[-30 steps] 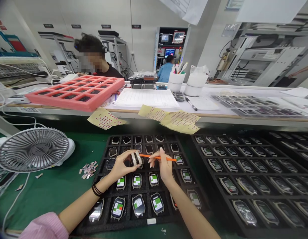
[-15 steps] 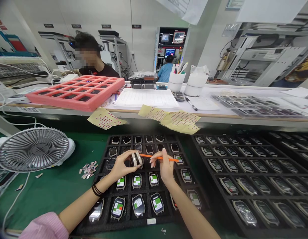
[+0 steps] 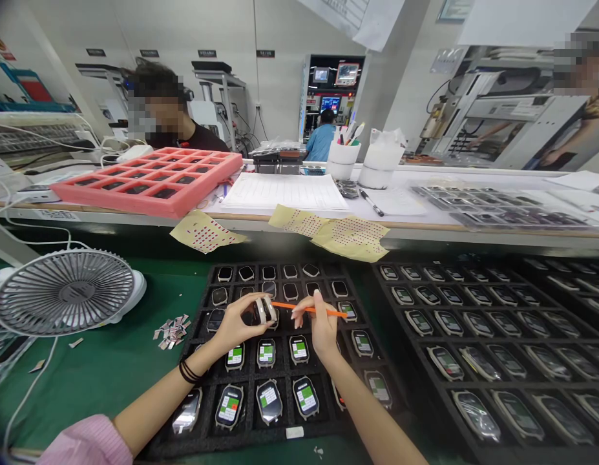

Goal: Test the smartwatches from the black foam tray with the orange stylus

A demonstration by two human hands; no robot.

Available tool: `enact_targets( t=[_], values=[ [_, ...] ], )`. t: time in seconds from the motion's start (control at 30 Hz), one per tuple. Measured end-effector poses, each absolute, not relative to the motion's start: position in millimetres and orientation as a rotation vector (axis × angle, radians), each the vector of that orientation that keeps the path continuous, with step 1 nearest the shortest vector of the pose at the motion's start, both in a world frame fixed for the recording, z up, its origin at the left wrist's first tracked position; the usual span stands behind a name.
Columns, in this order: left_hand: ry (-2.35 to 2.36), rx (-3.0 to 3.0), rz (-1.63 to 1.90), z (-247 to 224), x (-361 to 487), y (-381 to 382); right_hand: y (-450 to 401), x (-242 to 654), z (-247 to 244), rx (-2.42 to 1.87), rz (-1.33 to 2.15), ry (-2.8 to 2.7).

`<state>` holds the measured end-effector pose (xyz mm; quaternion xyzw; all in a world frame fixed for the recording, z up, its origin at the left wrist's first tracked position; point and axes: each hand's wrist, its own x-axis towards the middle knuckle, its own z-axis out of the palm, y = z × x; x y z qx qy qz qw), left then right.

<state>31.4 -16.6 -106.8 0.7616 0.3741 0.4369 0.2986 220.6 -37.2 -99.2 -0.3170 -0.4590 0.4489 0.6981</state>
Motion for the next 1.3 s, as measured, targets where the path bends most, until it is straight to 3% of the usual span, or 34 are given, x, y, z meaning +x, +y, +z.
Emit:
enact_targets(
  t=[0.6, 1.3],
  values=[
    [0.917, 2.138, 1.196, -110.4, 33.6, -17.9, -39.3, 218.7, -99.2, -0.763, 0.864, -1.103],
    [0.934, 2.091, 1.150, -105.8, 35.5, -19.2, -41.2, 214.6, -94.7, -0.732, 1.038, -1.150]
  ],
)
